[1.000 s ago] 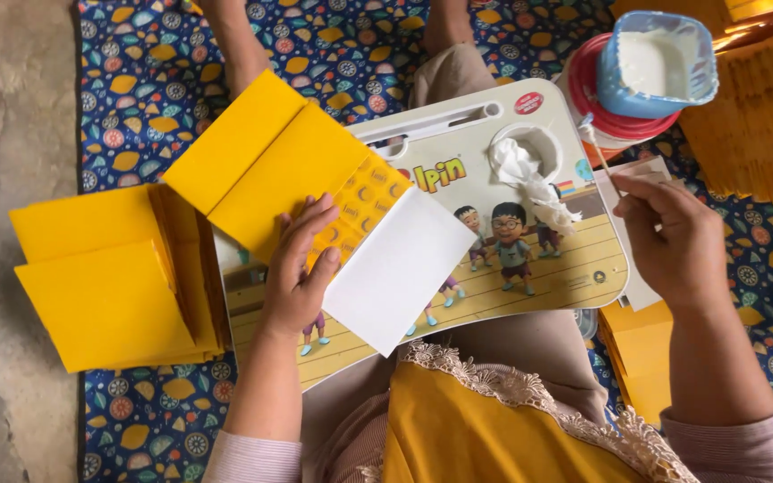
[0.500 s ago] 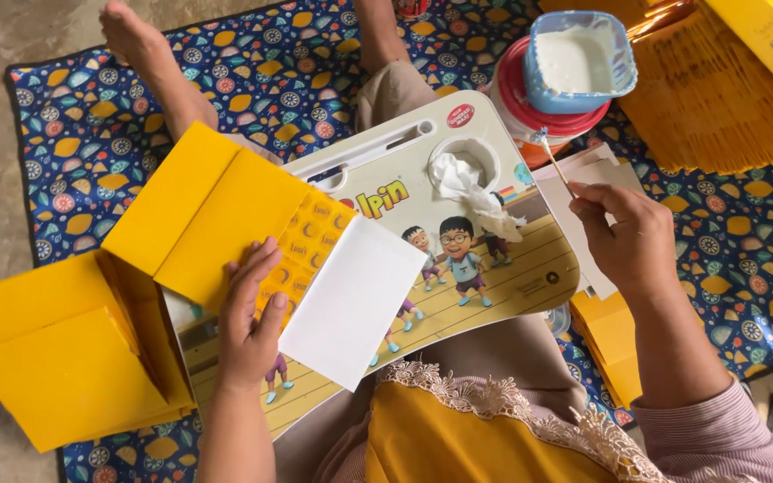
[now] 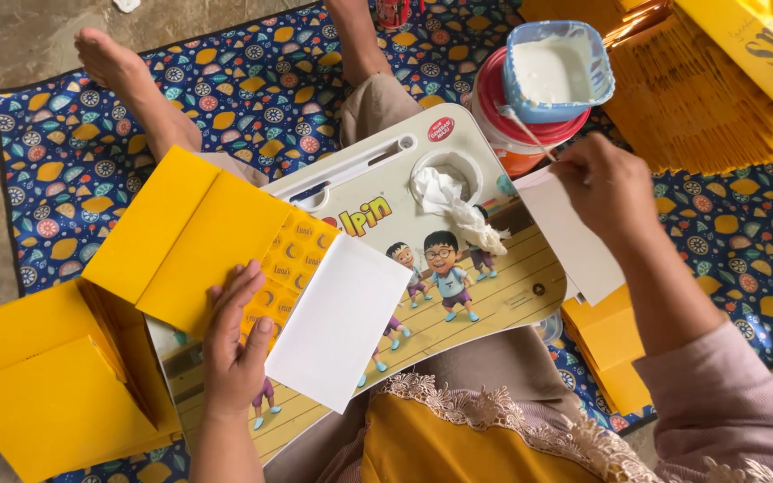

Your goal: Assembling yellow paper packaging by folding sheets and applying glue with a cotton swab.

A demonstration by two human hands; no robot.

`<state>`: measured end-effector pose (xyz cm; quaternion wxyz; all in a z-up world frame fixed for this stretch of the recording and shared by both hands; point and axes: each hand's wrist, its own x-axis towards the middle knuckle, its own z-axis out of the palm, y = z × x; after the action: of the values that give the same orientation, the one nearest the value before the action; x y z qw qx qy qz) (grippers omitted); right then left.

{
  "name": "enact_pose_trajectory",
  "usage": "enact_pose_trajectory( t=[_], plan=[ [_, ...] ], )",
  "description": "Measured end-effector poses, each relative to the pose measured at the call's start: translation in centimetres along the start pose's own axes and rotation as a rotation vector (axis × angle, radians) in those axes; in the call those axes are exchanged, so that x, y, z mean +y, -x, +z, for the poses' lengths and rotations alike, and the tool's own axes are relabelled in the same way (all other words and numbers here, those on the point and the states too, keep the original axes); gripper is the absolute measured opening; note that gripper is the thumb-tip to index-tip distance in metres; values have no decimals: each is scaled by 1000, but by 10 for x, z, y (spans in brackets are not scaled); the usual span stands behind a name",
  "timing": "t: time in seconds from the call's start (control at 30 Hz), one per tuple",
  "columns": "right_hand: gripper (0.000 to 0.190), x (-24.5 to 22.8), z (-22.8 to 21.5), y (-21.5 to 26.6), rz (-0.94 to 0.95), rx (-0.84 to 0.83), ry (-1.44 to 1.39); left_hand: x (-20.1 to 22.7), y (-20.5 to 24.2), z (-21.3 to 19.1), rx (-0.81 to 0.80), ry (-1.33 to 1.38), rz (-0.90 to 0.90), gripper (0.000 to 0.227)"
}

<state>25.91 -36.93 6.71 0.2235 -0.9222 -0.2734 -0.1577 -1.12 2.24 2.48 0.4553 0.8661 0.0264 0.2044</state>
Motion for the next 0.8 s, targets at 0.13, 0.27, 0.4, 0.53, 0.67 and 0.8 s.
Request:
enact_pose_trajectory(
  t=[0.13,0.27,0.4,0.53,0.67,0.8],
  plan=[
    [14,21,46,-15,27,54,-111,0,0,1,14,-15,5,44],
    [16,24,66,-24,51,143,-91,-3,1,1,42,65,36,44],
    [12,23,64,-24,28,132,-72,2,0,-5,100,310,-52,45],
    [14,50,76,-12,21,88,-118,-10,5,-6,192,564,-154,54],
    [11,67,75,7,-41,168,-473,-16,7,-7,249,752,-61,41],
    [11,-47,22,45,-358,206,-168,-22,8,-9,294,888,-47,39]
  ],
)
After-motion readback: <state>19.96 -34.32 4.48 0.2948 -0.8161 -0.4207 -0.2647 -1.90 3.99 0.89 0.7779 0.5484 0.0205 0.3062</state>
